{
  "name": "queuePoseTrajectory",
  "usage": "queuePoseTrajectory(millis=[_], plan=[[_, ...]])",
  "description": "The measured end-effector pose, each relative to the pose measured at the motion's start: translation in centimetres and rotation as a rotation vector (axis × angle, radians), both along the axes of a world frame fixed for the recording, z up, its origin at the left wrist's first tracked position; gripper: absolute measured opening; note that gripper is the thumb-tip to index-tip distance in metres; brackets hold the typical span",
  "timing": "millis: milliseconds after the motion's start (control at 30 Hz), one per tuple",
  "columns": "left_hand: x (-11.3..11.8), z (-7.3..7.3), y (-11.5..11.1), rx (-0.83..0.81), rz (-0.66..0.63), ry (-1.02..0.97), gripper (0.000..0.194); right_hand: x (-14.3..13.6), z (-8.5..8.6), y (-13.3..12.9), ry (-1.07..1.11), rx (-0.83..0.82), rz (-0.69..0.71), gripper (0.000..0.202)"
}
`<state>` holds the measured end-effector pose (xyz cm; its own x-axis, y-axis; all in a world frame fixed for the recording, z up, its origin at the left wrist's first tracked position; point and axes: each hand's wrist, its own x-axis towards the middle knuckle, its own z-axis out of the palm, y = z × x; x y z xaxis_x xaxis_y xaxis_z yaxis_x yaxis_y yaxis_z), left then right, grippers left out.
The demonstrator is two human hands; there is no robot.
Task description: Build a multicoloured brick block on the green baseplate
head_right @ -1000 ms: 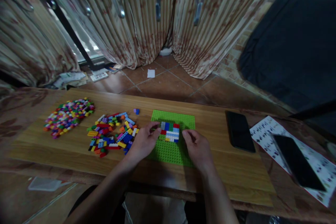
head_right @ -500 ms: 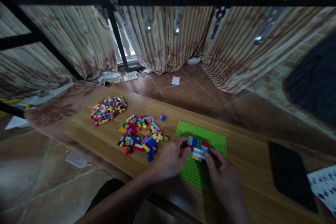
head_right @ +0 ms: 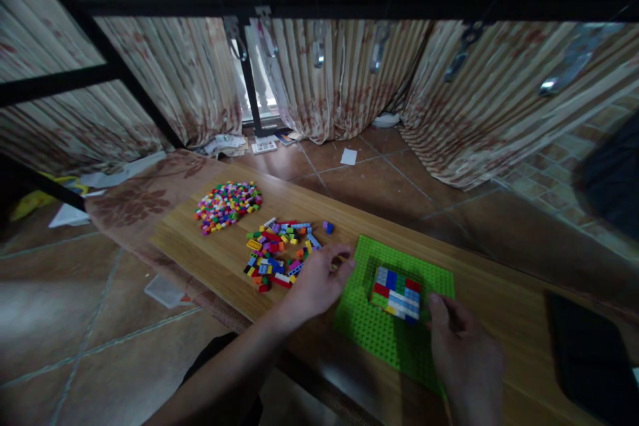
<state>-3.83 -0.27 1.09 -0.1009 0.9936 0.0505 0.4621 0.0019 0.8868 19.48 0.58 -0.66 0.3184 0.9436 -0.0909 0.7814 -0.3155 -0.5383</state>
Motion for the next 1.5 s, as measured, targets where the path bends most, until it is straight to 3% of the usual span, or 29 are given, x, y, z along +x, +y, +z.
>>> queuePoseTrajectory(millis=[67,133,267,367,600,1133,1500], plan=[[-3.1,0.4,0.5,0.045,0.05,0.013,0.024,0.0,0.2,0.0,0.016,0.055,-0.023,0.047],[-6.6,1.0,0.6,0.04,0.182,0.079,0.024,-0.2,0.4,-0.1,0.033,0.125,-0.037,0.047],[-12.4,2.0,-0.4,-0.155,0.344,0.429,0.027,-0.7,0.9,-0.3,0.09,0.228,-0.088,0.046],[-14.5,2.1,-1.1,-0.303,0.389,0.627,0.03,-1.1,1.3,-0.2,0.142,0.276,-0.141,0.044],[-14.8,1.5,-0.7,-0.395,0.272,0.735,0.032,-1.0,1.1,0.0,0.21,0.357,-0.146,0.043],[-14.7,1.5,-0.2,-0.406,0.302,0.7,0.021,-1.1,1.3,0.0,0.221,0.397,-0.127,0.046],[-14.3,0.8,-0.1,-0.374,0.288,0.703,0.026,-0.8,0.8,0.1,0.193,0.31,-0.149,0.037]])
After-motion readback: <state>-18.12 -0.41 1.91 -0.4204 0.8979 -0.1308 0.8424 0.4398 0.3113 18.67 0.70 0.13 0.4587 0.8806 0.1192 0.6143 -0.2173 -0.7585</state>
